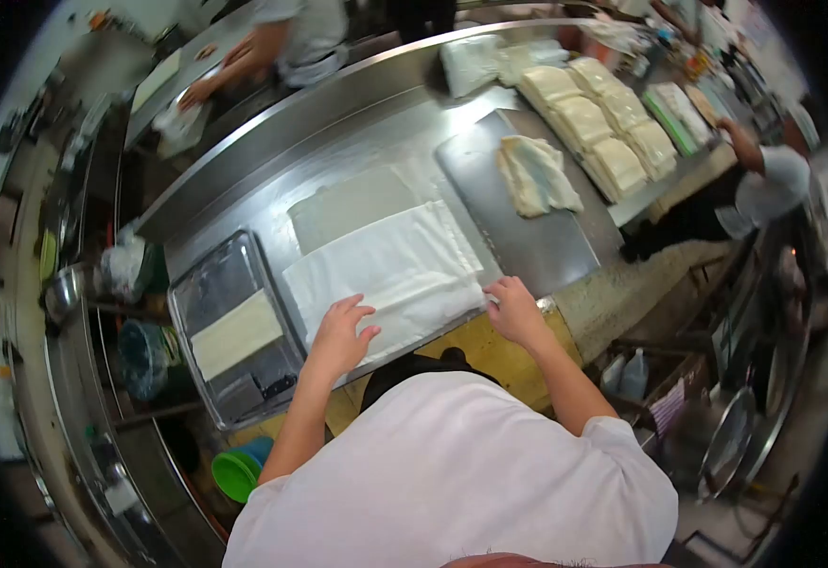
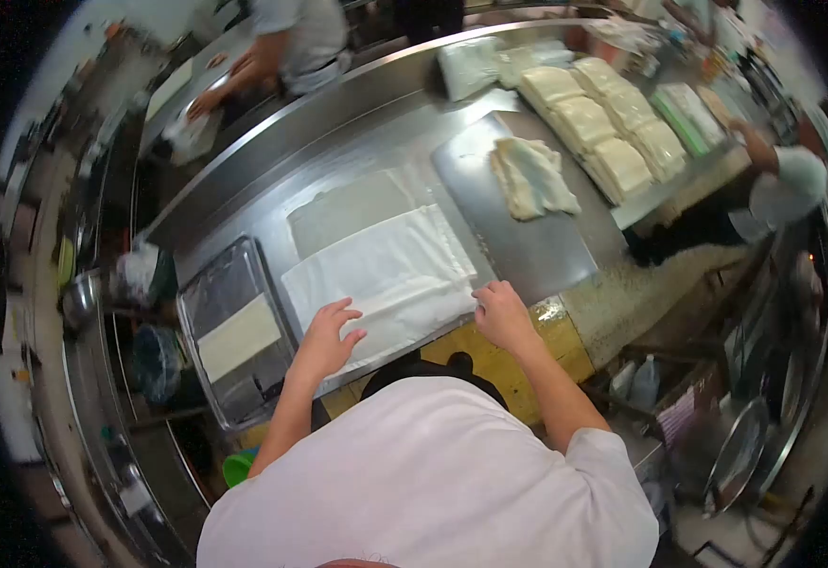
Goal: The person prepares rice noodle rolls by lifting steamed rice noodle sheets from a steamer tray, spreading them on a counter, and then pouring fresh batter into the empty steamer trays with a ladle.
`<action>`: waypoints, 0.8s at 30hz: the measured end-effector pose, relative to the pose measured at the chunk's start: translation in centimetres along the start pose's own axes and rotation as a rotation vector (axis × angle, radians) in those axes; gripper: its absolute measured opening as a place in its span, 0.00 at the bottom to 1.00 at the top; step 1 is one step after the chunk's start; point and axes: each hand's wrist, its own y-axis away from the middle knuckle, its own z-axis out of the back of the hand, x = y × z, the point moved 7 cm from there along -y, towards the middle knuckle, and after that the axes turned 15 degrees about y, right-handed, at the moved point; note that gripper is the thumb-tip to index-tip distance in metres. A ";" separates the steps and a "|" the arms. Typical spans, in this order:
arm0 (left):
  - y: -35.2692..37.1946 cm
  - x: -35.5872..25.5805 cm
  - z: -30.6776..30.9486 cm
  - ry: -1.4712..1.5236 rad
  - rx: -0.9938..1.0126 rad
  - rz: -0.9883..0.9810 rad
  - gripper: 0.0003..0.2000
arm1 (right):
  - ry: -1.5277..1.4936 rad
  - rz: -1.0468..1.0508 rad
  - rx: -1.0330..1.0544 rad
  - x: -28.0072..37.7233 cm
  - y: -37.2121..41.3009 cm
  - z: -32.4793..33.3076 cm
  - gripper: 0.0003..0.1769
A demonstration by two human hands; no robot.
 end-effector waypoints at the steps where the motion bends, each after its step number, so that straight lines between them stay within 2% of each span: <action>1: -0.2 -1.3 -1.1 0.002 0.053 -0.039 0.17 | 0.001 -0.039 -0.027 -0.9 1.1 0.7 0.14; 3: -0.2 -3.3 -3.0 -0.012 0.124 -0.078 0.17 | 0.059 -0.141 0.057 -2.7 4.0 1.0 0.13; 8: -0.9 -7.0 -7.6 0.025 0.334 -0.209 0.15 | 0.043 -0.468 0.020 -6.5 14.2 3.3 0.14; 12: -1.2 -10.2 -10.7 -0.014 0.540 -0.408 0.14 | 0.094 -0.770 -0.041 -6.5 23.7 4.0 0.15; 18: 1.6 -11.2 -14.9 -0.077 0.886 -0.686 0.13 | 0.065 -1.224 -0.211 3.2 36.8 2.2 0.16; 24: 9.5 -10.1 -19.2 -0.075 1.270 -0.864 0.13 | -0.044 -1.585 -0.153 17.0 46.6 -4.2 0.17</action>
